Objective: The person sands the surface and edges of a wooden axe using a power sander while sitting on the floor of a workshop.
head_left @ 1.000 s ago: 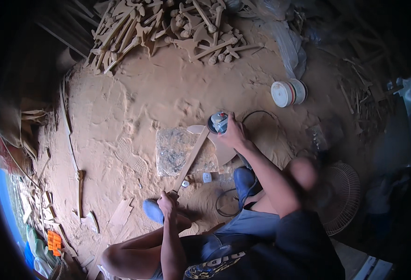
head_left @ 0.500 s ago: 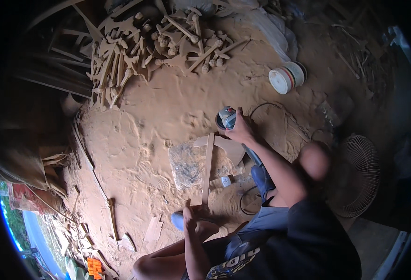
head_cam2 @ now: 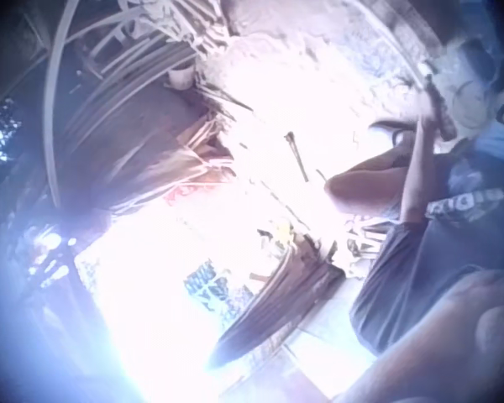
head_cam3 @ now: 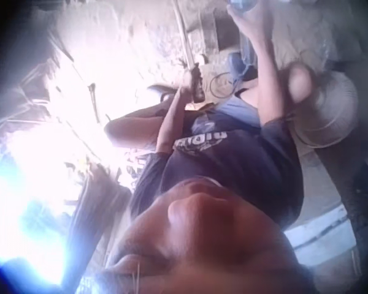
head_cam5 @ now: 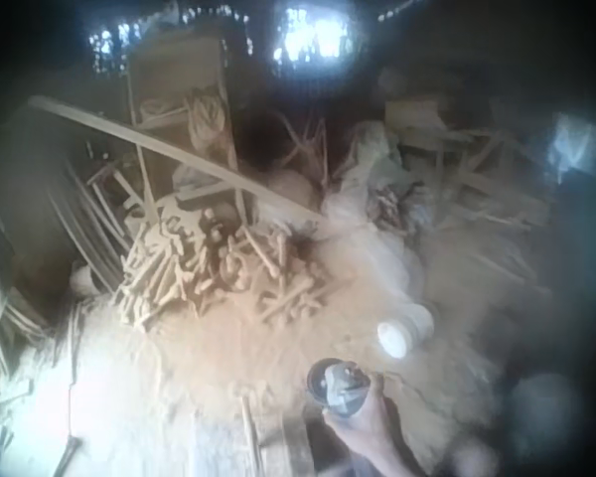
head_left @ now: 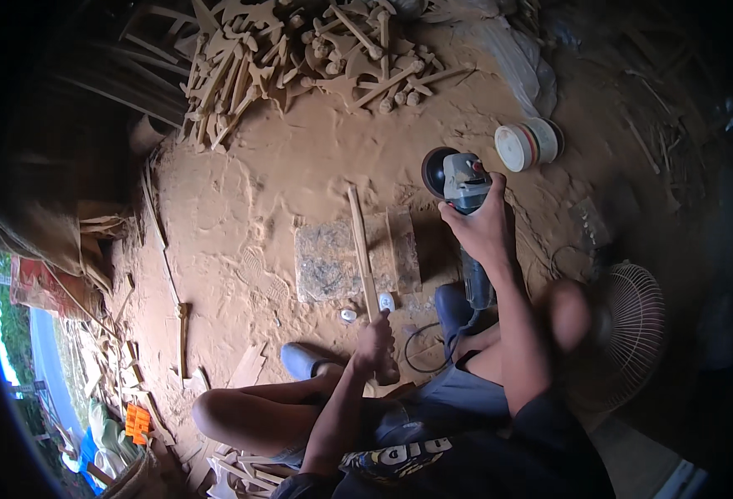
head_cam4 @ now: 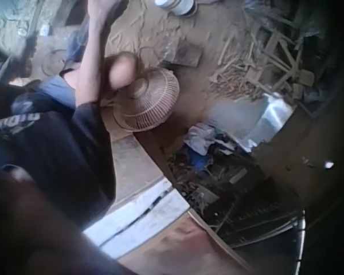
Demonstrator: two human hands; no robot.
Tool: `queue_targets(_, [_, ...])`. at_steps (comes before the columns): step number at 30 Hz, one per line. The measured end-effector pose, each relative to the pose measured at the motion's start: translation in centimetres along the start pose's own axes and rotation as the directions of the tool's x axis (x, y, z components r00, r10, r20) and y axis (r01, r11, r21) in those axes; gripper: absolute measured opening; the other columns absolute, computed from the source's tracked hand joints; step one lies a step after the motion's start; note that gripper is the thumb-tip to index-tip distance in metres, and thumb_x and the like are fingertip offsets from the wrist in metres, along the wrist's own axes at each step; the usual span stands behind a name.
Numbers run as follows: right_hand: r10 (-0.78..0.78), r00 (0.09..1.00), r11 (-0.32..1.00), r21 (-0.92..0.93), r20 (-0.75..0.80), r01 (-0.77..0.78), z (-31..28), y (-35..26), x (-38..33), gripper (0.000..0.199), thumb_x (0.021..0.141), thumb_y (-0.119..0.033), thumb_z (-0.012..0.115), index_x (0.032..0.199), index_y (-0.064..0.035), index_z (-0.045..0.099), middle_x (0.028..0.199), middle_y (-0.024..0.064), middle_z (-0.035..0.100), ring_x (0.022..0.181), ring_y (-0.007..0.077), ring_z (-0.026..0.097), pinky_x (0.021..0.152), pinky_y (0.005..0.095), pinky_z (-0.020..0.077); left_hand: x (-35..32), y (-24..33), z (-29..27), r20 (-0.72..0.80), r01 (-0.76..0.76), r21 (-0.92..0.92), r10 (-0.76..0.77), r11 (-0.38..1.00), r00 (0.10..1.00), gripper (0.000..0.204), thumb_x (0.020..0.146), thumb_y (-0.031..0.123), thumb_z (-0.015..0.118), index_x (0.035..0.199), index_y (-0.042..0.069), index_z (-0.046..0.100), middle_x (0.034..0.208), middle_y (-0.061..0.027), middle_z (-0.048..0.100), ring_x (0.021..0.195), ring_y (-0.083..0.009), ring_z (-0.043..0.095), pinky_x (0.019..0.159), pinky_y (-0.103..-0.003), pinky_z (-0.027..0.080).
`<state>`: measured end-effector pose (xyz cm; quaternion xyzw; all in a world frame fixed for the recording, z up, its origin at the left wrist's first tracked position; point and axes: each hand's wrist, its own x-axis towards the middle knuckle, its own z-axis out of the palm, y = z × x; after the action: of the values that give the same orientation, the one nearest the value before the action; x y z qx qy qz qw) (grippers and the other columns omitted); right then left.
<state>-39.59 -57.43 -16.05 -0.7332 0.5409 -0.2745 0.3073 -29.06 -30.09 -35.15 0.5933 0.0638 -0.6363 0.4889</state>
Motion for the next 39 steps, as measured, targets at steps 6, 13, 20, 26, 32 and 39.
queue_targets(6, [-0.088,0.939,0.996,0.010,0.331,0.089,5.2,-0.9,-6.5,0.095,0.080,-0.030,0.083,0.153,0.0052,0.032,0.128,0.0353,0.063,0.120,0.0509,0.063,0.101,0.0527,0.0508,-0.5,-8.0,-0.1,0.072,-0.145,-0.348,0.181,0.926,0.981,0.022,0.107,0.035,0.047,0.107,0.015,0.054,0.072,-0.0008,0.046,0.059,-0.0208,0.051,0.048,-0.038,0.040])
queue_targets(13, [-0.151,0.830,0.971,-0.076,0.537,0.226,9.7,-0.3,-9.9,0.108,0.081,-0.032,0.081,0.162,0.0065,0.020,0.130,0.0403,0.060,0.115,0.0545,0.062,0.103,0.0539,0.0495,0.6,-11.3,-0.2,0.084,-0.077,-0.453,0.129,0.888,0.988,0.025,0.104,0.035,0.045,0.087,0.018,0.050,0.064,0.0007,0.043,0.050,-0.0197,0.045,0.044,-0.038,0.036])
queue_targets(20, [-0.107,0.813,0.961,-0.150,0.572,0.231,11.4,0.0,-10.9,0.105,0.082,-0.028,0.080,0.162,0.0036,0.020,0.113,0.0439,0.062,0.109,0.0559,0.062,0.100,0.0561,0.0490,0.3,-10.9,0.4,0.029,-0.099,-0.250,0.109,0.963,0.994,0.028,0.104,0.037,0.040,0.087,0.017,0.049,0.068,0.0007,0.045,0.052,-0.0222,0.047,0.047,-0.041,0.037])
queue_targets(26, [-0.115,0.787,0.964,-0.122,0.606,0.235,11.9,-1.7,-11.5,0.105,0.081,-0.026,0.080,0.162,0.0036,0.021,0.110,0.0437,0.062,0.108,0.0559,0.063,0.095,0.0574,0.0497,0.3,-11.3,-1.3,0.101,-0.069,-0.378,0.115,0.923,0.988,0.025,0.102,0.038,0.044,0.089,0.017,0.049,0.068,0.0003,0.045,0.055,-0.0215,0.047,0.048,-0.040,0.037])
queue_targets(32, [-0.081,0.793,0.960,-0.168,0.603,0.225,12.0,-1.6,-11.4,0.104,0.081,-0.026,0.081,0.162,0.0027,0.022,0.114,0.0442,0.061,0.103,0.0582,0.063,0.093,0.0571,0.0514,-0.9,-9.6,0.3,0.017,-0.070,-0.332,0.080,0.941,0.997,0.025,0.102,0.033,0.048,0.083,0.017,0.049,0.063,0.0004,0.043,0.049,-0.0195,0.044,0.044,-0.039,0.035])
queue_targets(39, [-0.024,0.759,0.968,-0.175,0.651,0.180,11.8,-4.4,-9.8,0.101,0.081,-0.027,0.082,0.157,0.0079,0.026,0.103,0.0420,0.065,0.099,0.0565,0.067,0.087,0.0571,0.0539,-1.3,-9.2,0.8,-0.100,-0.109,-0.281,0.085,0.954,0.991,0.024,0.101,0.024,0.055,0.080,0.016,0.046,0.062,0.0015,0.041,0.046,-0.0161,0.041,0.042,-0.036,0.030])
